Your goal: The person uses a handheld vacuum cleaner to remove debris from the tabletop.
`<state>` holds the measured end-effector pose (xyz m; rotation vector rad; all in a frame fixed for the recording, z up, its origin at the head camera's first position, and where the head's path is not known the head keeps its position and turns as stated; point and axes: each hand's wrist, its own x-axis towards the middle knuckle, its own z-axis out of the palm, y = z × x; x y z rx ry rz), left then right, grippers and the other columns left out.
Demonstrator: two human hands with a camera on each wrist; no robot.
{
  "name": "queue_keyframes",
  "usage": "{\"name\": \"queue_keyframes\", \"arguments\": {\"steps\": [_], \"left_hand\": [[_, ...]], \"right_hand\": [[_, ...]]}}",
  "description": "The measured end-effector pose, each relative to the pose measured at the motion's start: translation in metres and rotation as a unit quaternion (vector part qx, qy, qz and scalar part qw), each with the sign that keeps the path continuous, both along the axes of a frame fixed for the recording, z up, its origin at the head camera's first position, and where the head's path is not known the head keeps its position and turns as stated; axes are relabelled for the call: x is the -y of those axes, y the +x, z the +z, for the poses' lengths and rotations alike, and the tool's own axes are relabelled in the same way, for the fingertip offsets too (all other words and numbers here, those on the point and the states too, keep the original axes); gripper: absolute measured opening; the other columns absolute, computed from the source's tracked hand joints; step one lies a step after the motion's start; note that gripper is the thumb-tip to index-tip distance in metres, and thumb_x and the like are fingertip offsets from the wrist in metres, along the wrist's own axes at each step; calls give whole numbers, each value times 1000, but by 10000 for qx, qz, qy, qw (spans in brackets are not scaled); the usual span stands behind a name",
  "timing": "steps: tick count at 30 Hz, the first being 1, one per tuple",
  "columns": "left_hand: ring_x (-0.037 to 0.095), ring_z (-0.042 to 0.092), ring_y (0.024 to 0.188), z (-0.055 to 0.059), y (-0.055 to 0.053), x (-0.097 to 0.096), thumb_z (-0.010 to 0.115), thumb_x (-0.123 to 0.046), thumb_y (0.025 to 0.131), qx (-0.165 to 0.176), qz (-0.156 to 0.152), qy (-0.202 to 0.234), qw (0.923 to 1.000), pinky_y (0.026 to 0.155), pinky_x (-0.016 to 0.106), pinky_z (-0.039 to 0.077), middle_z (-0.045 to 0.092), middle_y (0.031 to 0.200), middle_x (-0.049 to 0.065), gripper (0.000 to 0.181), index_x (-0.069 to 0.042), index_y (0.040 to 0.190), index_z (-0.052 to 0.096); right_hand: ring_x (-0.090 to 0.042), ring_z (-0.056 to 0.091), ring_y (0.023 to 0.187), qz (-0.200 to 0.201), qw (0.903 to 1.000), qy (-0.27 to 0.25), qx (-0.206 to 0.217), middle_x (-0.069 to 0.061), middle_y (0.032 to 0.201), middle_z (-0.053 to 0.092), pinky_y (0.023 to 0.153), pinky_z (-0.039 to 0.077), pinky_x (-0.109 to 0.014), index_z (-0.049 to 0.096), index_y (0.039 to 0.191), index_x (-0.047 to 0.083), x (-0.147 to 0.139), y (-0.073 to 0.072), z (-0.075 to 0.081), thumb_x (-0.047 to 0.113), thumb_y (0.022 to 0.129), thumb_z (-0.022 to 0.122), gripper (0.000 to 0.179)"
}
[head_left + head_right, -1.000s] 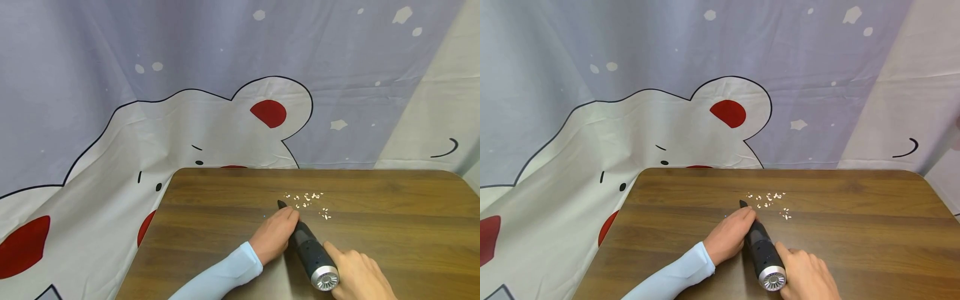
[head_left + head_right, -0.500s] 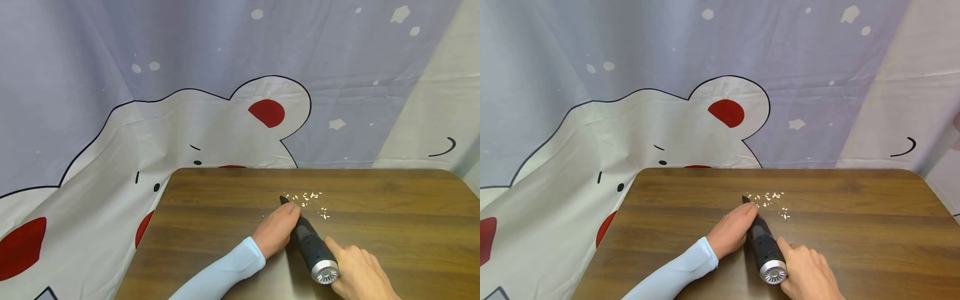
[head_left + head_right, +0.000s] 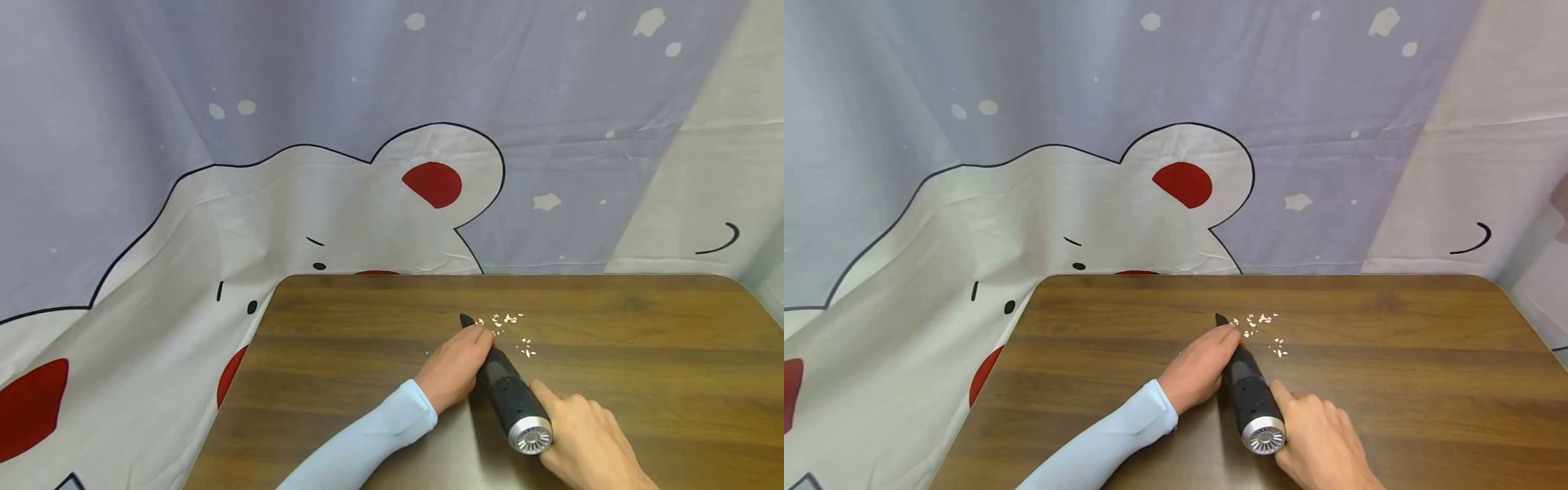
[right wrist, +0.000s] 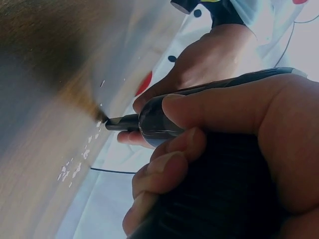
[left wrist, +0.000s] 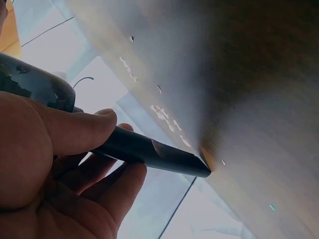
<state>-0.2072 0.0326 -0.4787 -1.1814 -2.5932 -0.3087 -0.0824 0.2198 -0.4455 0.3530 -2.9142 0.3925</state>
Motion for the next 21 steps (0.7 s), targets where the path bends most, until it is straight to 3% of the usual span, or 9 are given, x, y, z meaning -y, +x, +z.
{"name": "queue_keyframes", "arguments": {"steps": [21], "left_hand": [[10, 51, 101, 3, 10, -1, 73, 3, 69, -87, -101, -158, 9998, 90, 24, 48, 50, 102, -4, 44, -15, 103, 52]], "right_hand": [[-10, 44, 48, -36, 9985, 32, 545, 9, 56, 46, 41, 36, -33, 54, 99, 22, 0, 10, 7, 22, 62, 76, 43]]}}
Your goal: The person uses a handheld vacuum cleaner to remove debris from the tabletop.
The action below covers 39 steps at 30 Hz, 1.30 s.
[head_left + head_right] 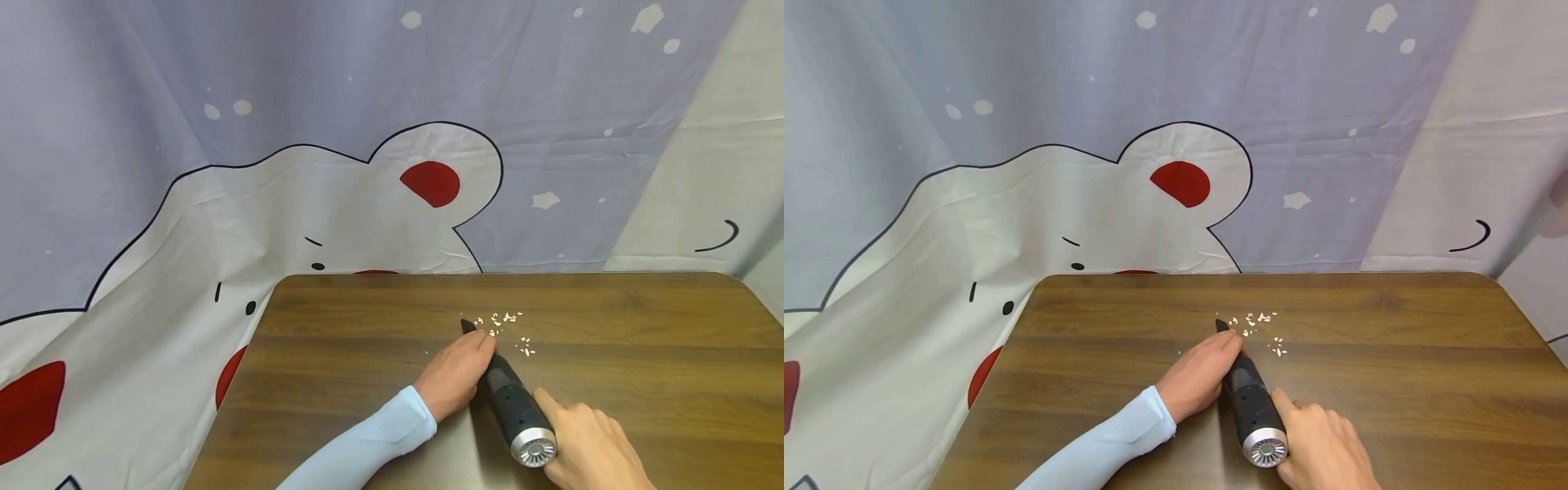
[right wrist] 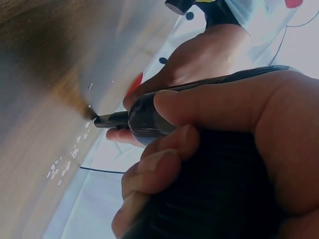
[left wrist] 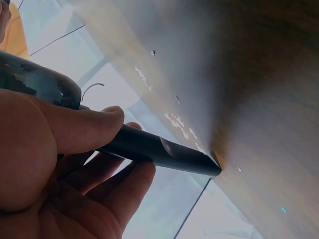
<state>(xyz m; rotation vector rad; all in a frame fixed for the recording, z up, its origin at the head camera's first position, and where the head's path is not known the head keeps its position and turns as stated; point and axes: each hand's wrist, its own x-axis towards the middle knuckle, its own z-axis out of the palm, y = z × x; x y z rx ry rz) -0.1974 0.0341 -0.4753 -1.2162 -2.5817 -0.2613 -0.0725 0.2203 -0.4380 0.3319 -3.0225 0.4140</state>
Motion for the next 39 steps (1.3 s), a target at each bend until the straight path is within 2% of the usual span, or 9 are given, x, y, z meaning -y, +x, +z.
{"name": "queue_keyframes", "arguments": {"steps": [8, 12, 18, 25, 39], "left_hand": [[9, 51, 99, -1, 2, -3, 73, 3, 70, 128, 2, 50, 9999, 82, 24, 51, 49, 102, -5, 44, -15, 104, 52], [9, 51, 100, -2, 2, -5, 71, 3, 71, 113, -48, 76, 9999, 85, 24, 50, 50, 102, -5, 42, -16, 103, 51], [10, 51, 102, -2, 0, -7, 71, 4, 70, 87, -128, 132, 9998, 90, 24, 47, 50, 103, -5, 43, -15, 103, 51], [9, 51, 100, -3, -3, -10, 73, 3, 69, 186, -192, 110, 9996, 89, 24, 47, 49, 102, -5, 46, -16, 104, 50], [8, 51, 106, -4, -8, -19, 73, 5, 70, 320, -372, 178, 9986, 95, 21, 44, 50, 108, -7, 49, -17, 106, 50]], "right_hand": [[-11, 46, 51, -125, 9993, 58, 355, 6, 58, 47, 41, 36, -34, 54, 100, 21, -1, 3, 3, 20, 61, 75, 45], [-11, 45, 51, -174, 9988, 14, 460, 7, 59, 47, 41, 36, -33, 53, 98, 21, -1, 4, 3, 17, 60, 74, 44], [-10, 44, 51, -201, 9990, 19, 398, 8, 59, 46, 41, 36, -33, 52, 97, 22, -2, 5, 2, 17, 61, 74, 42], [-11, 45, 51, -287, 9986, -2, 442, 7, 59, 47, 41, 36, -34, 53, 98, 21, -3, 4, 1, 17, 61, 73, 42], [-14, 48, 51, -373, 9989, 25, 277, 5, 59, 49, 39, 37, -36, 52, 95, 21, -6, 5, -1, 16, 62, 72, 39]]}}
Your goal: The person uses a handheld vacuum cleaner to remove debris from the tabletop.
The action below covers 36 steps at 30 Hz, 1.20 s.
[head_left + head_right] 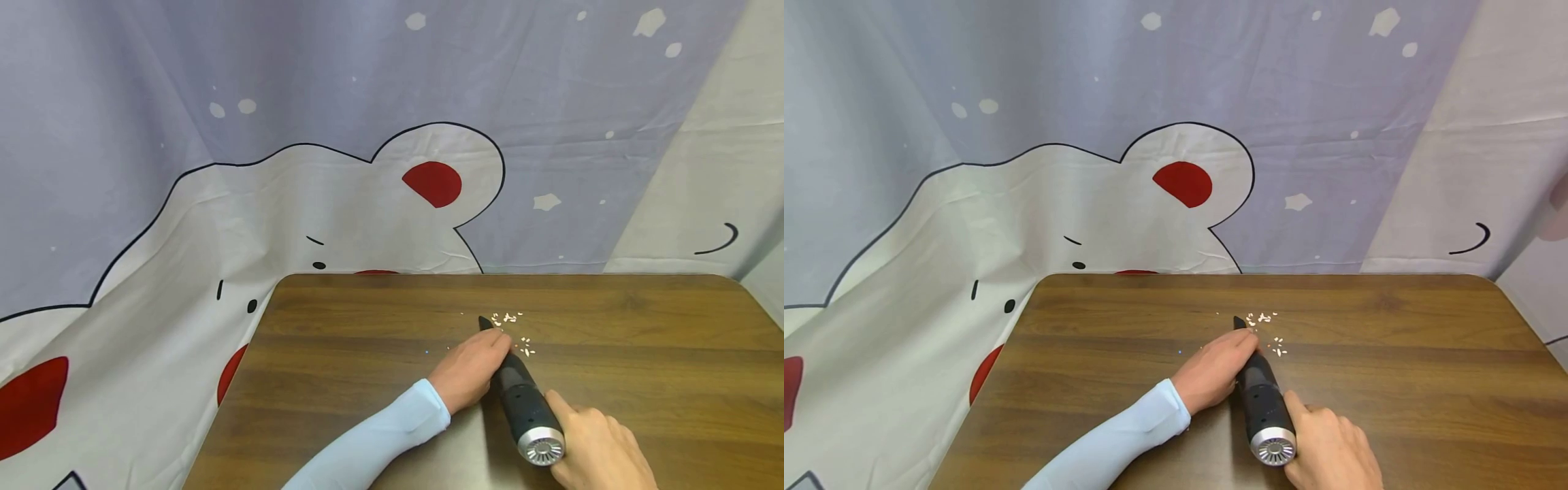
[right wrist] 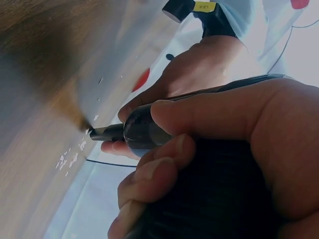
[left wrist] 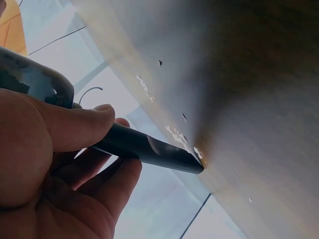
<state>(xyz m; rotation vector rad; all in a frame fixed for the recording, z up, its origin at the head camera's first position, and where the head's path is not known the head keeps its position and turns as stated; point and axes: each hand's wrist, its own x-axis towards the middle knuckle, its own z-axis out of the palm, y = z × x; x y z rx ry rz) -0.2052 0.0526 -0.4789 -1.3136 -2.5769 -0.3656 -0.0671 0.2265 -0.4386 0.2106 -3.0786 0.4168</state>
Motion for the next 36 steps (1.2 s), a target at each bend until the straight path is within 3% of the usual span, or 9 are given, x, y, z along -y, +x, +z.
{"name": "queue_keyframes", "arguments": {"steps": [10, 36], "left_hand": [[7, 51, 107, 0, -2, -7, 71, 6, 72, 47, -133, 50, 9999, 100, 21, 40, 52, 110, -8, 47, -19, 106, 51], [7, 52, 106, -3, -10, -26, 71, 1, 78, 151, -245, -123, 9995, 94, 21, 43, 52, 111, -9, 42, -19, 108, 50]], "right_hand": [[-13, 50, 52, -53, 10000, -31, 40, 5, 60, 50, 40, 39, -36, 51, 94, 20, -4, 1, -2, 16, 64, 72, 37], [-15, 48, 52, -270, 9993, -71, 229, 3, 62, 51, 41, 39, -38, 54, 104, 14, -14, 0, -3, 16, 63, 72, 45]]}}
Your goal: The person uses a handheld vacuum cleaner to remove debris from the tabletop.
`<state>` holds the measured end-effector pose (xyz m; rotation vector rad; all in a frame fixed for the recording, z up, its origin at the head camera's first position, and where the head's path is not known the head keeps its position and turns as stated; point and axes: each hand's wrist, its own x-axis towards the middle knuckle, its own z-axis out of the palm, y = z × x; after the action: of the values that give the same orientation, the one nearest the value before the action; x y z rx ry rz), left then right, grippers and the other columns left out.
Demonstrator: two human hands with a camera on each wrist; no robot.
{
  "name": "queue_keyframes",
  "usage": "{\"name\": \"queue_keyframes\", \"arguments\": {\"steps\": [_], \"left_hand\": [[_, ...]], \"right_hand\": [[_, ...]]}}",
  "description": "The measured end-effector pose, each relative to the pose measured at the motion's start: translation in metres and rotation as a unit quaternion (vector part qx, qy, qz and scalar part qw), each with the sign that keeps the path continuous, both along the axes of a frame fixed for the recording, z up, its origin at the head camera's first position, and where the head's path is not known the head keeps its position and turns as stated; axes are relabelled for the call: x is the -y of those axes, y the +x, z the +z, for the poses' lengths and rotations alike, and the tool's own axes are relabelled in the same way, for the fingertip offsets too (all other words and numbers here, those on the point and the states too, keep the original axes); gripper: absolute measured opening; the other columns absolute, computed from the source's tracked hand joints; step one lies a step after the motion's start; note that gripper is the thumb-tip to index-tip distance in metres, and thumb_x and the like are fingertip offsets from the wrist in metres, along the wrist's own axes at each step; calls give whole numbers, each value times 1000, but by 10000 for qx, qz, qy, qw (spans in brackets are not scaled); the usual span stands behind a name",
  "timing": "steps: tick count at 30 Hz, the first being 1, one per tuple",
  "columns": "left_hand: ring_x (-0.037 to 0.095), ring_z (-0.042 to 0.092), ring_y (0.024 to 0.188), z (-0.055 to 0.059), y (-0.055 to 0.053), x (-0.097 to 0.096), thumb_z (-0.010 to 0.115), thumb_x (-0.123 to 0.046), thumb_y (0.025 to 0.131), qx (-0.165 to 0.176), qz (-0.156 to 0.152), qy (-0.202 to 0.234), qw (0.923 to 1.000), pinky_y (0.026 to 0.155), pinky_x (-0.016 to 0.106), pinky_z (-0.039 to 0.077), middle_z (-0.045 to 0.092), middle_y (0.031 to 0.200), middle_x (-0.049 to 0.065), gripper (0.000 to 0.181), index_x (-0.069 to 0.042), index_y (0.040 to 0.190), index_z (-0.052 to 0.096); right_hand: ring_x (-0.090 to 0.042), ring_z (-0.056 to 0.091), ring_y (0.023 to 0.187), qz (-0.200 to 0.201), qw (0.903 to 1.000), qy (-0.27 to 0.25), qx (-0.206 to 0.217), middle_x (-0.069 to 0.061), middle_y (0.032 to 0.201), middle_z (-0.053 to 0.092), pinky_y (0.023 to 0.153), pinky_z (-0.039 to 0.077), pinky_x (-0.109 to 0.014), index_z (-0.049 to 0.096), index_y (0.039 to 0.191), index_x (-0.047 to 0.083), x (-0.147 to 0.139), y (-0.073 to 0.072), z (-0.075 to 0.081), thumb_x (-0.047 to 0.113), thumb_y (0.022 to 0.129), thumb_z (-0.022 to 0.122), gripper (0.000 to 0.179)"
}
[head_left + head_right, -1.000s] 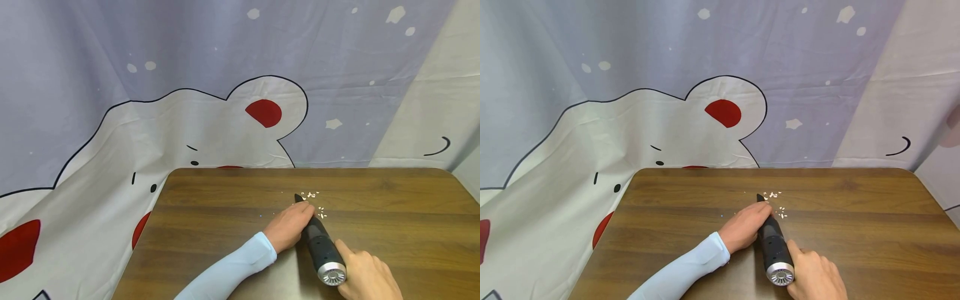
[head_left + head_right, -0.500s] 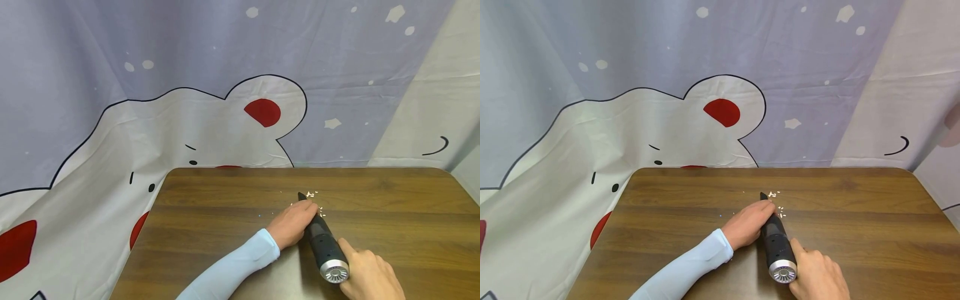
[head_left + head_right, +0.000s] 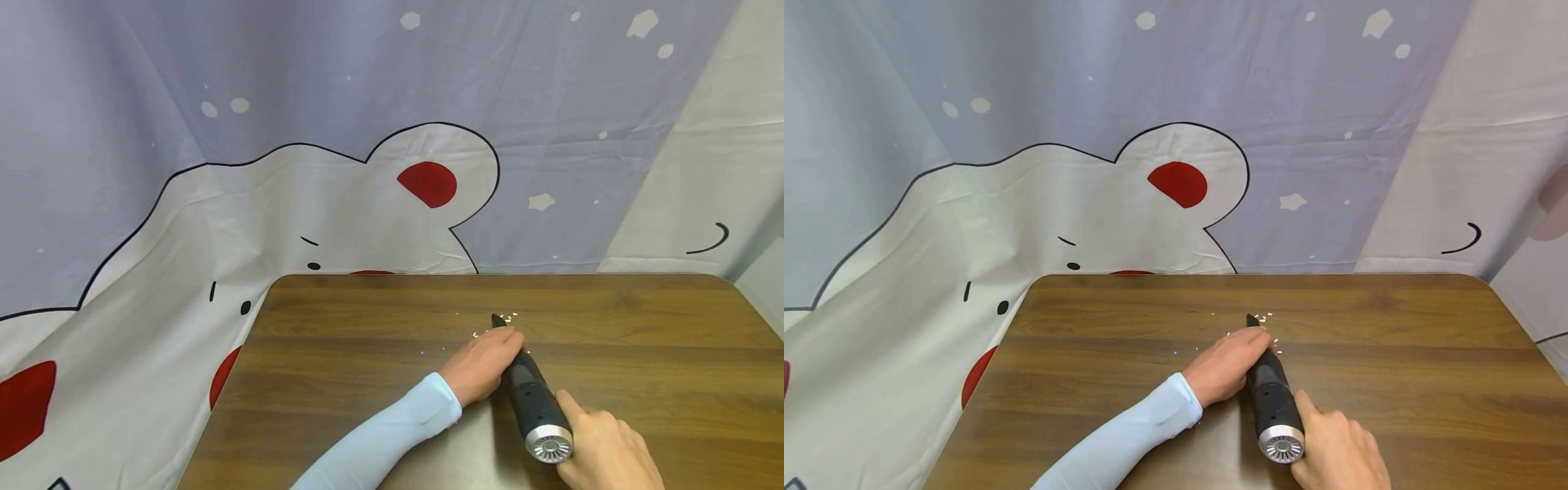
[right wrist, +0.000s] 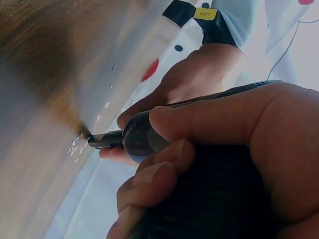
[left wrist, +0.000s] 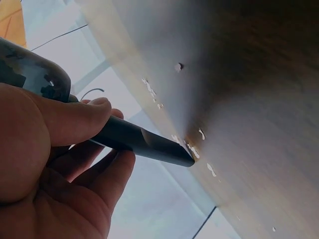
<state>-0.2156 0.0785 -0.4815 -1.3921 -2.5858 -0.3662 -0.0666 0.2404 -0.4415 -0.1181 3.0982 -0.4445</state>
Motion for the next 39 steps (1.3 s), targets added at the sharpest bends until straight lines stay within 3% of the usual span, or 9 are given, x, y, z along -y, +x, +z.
{"name": "queue_keyframes", "arguments": {"steps": [8, 25, 39], "left_hand": [[7, 52, 101, 0, 0, -3, 70, 3, 78, 3, -23, 34, 10000, 91, 21, 45, 52, 105, -9, 40, -19, 105, 50], [5, 52, 100, -1, -2, -15, 72, 2, 78, 30, -154, 139, 9998, 89, 20, 45, 50, 104, -11, 41, -20, 105, 50], [5, 52, 104, 1, -5, -26, 72, 2, 78, 190, -145, -17, 9997, 94, 18, 42, 53, 107, -10, 44, -20, 110, 52]], "right_hand": [[-14, 48, 50, -55, 9997, -3, -244, 5, 60, 50, 40, 38, -36, 54, 100, 16, 0, 2, 0, 18, 65, 72, 40], [-15, 50, 50, -150, 9992, -8, -365, 4, 60, 51, 40, 39, -37, 54, 97, 15, -7, 5, -1, 17, 64, 72, 37], [-19, 53, 52, -308, 9994, -80, -108, 0, 62, 55, 40, 40, -39, 55, 101, 12, -13, 5, 0, 17, 67, 71, 39]]}}
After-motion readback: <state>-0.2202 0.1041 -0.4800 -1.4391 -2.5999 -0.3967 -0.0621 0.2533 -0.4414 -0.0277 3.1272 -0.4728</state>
